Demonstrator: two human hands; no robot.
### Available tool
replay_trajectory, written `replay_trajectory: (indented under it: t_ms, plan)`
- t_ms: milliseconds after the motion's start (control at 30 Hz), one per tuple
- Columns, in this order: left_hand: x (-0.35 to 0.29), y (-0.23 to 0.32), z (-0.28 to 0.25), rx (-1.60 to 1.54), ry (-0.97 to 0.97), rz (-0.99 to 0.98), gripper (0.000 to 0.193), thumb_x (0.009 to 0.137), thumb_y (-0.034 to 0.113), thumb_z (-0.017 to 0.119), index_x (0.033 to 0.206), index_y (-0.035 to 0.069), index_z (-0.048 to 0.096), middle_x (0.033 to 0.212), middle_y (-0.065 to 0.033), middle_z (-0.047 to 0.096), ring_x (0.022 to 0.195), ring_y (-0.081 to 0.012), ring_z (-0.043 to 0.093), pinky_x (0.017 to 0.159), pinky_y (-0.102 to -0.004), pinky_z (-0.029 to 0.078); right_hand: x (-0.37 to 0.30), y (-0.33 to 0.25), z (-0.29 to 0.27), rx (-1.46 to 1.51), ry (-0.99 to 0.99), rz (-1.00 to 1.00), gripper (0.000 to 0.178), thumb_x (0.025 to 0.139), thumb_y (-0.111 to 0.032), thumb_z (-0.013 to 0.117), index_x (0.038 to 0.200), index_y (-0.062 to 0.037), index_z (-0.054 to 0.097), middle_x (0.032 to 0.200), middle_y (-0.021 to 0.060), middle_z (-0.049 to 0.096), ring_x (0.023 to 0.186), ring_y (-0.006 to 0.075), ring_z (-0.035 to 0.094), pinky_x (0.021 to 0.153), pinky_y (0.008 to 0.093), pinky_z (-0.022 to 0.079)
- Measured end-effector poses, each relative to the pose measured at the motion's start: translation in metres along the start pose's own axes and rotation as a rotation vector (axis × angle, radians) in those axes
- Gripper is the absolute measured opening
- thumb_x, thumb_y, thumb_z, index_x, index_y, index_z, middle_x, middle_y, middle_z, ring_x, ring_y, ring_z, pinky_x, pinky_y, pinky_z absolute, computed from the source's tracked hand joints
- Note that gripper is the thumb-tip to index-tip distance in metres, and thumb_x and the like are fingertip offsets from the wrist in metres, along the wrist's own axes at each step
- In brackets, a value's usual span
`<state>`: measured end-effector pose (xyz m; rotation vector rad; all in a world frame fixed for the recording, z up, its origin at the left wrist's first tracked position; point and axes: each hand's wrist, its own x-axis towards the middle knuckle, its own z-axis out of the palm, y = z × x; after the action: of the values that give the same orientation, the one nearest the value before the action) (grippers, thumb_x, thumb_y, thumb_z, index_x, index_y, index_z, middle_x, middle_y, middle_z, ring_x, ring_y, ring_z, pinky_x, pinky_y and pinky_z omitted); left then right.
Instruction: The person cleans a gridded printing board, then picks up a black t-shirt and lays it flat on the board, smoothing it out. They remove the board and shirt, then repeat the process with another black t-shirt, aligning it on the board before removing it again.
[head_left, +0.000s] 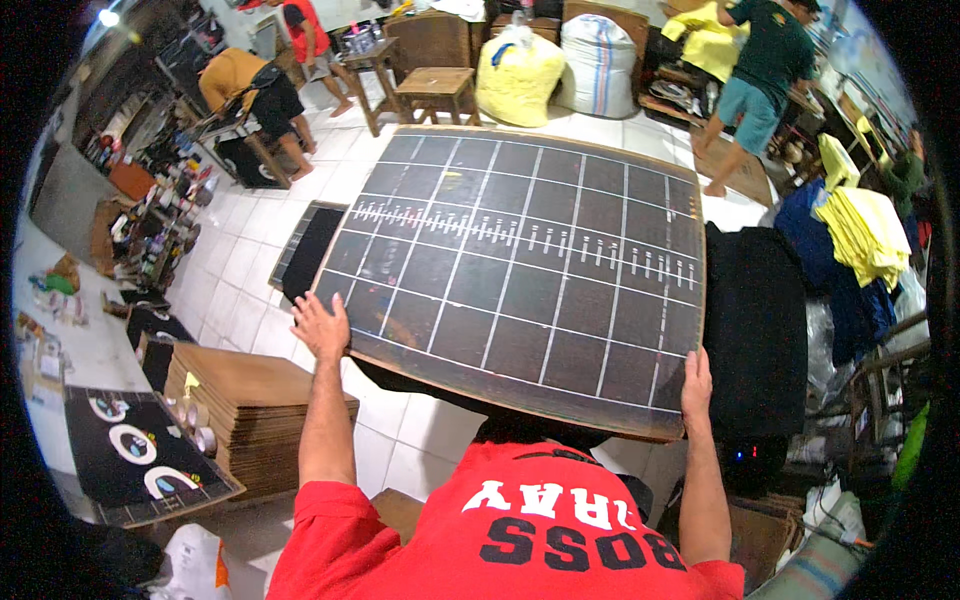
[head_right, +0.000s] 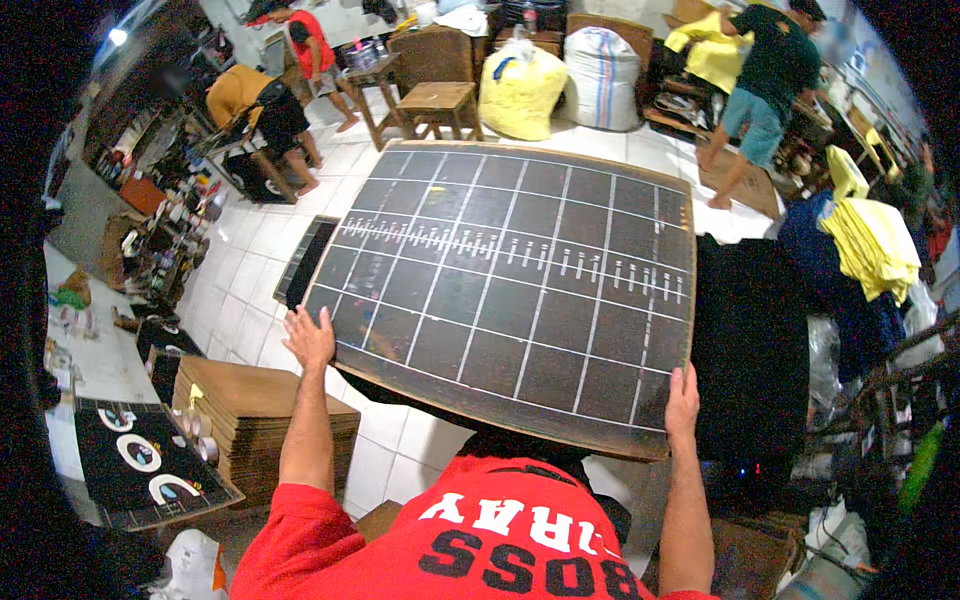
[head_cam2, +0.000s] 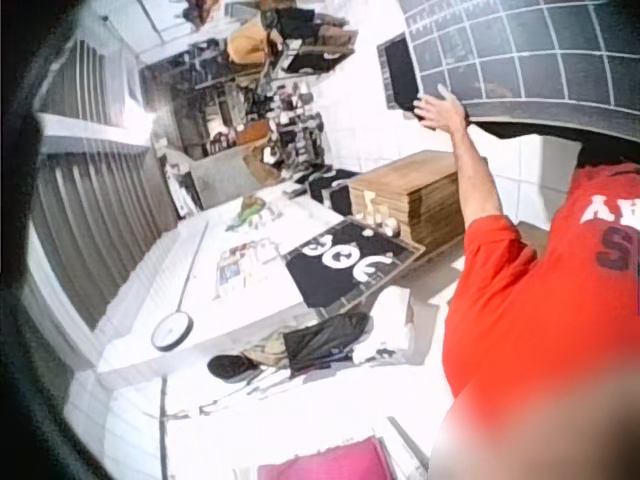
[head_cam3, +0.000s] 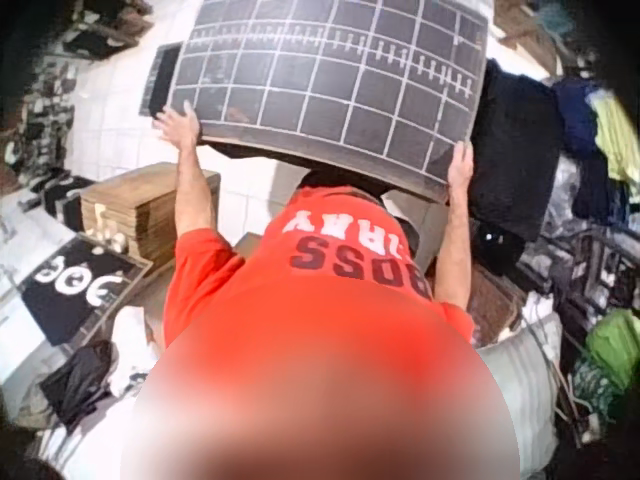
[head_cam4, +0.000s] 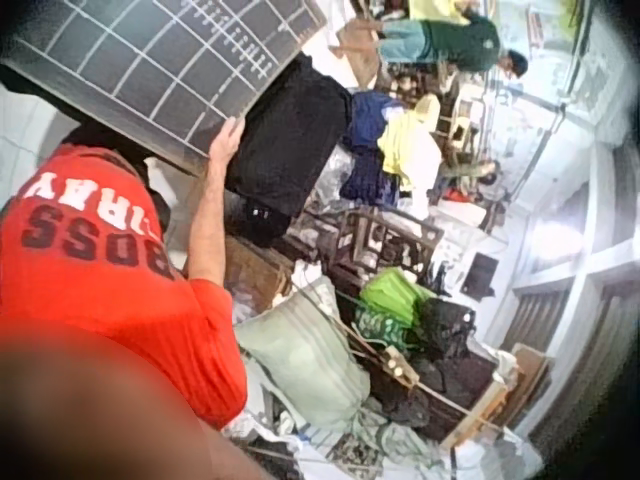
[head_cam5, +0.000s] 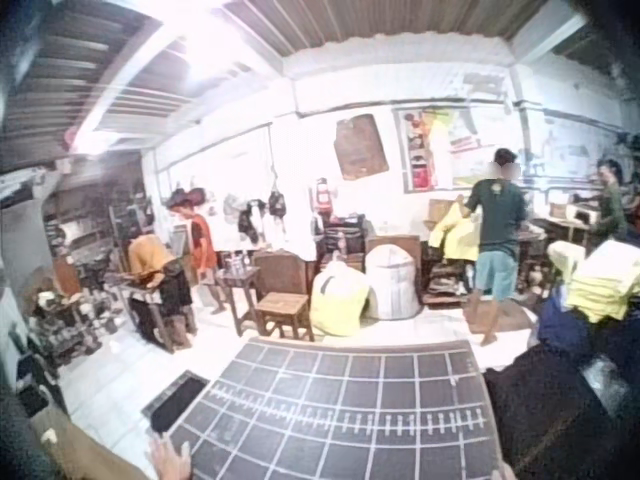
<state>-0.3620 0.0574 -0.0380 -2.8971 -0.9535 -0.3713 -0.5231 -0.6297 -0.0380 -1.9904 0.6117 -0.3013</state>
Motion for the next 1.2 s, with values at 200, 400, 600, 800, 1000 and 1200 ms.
replay_trajectory:
  t_ms: [200, 400, 600, 800, 1000, 1200]
  plan:
    - [-0.043, 0.043, -0.028, -0.221, -0.028, 0.587, 0.083, 0.103, 0.051, 0.055, 0.16, -0.005, 0.035, 0.169, -0.0282, 0.03, 0.158, -0.0457, 0.025, 0.129, -0.0587, 0.017, 0.002, 0.011, -0.004, -0.112, -0.009, -0.046, 0.054, 0.113, -0.041, 0.046, 0.148, -0.0005, 0.054, 0.135, 0.0194, 0.068, 0.125, 0.0312, 0.064, 0.106, 0.0387, 0.047]
    - [-0.033, 0.041, -0.046, -0.423, -0.125, 0.818, 0.076, 0.102, 0.049, 0.059, 0.161, 0.004, 0.04, 0.168, -0.0204, 0.037, 0.157, -0.0393, 0.029, 0.129, -0.0547, 0.02, 0.01, -0.013, -0.001, -0.337, 0.14, 0.029, 0.055, 0.107, -0.028, 0.06, 0.155, -0.0027, 0.047, 0.146, 0.0234, 0.058, 0.129, 0.0377, 0.059, 0.11, 0.0449, 0.045]
    - [0.037, -0.016, -0.031, -0.354, -0.027, 0.786, 0.064, 0.102, 0.038, 0.062, 0.157, 0.008, 0.049, 0.165, -0.0076, 0.045, 0.153, -0.0369, 0.037, 0.126, -0.0605, 0.024, -0.031, -0.089, 0.105, -0.661, 0.418, -0.4, 0.068, 0.094, -0.015, 0.071, 0.155, -0.0037, 0.045, 0.14, 0.0245, 0.055, 0.131, 0.0448, 0.052, 0.113, 0.052, 0.04]
    - [0.052, -0.021, -0.019, -0.554, -0.02, 0.705, 0.066, 0.098, 0.042, 0.068, 0.151, 0.005, 0.056, 0.16, -0.014, 0.05, 0.151, -0.0394, 0.04, 0.124, -0.0584, 0.028, -0.068, -0.122, 0.199, -0.711, 0.358, -0.394, 0.055, 0.099, -0.017, 0.065, 0.151, -0.0054, 0.051, 0.148, 0.0228, 0.052, 0.144, 0.0446, 0.045, 0.119, 0.0531, 0.036]
    - [0.104, -0.016, -0.012, -0.807, -0.215, 0.657, 0.067, 0.086, 0.037, 0.086, 0.143, 0.008, 0.064, 0.157, -0.0233, 0.051, 0.146, -0.0412, 0.047, 0.116, -0.0501, 0.043, -0.07, -0.129, 0.202, -0.764, 0.383, -0.381, 0.046, 0.101, -0.016, 0.062, 0.145, -0.0047, 0.056, 0.144, 0.0213, 0.055, 0.141, 0.0426, 0.049, 0.117, 0.0538, 0.038]
    - [0.126, -0.008, -0.007, -0.889, -0.425, 0.587, 0.066, 0.082, 0.044, 0.088, 0.142, 0.022, 0.069, 0.157, -0.0271, 0.049, 0.141, -0.0413, 0.054, 0.114, -0.0441, 0.046, -0.071, -0.135, 0.205, -0.775, 0.394, -0.378, 0.047, 0.101, -0.016, 0.062, 0.146, -0.0064, 0.055, 0.142, 0.0218, 0.057, 0.139, 0.0428, 0.05, 0.117, 0.0543, 0.039]
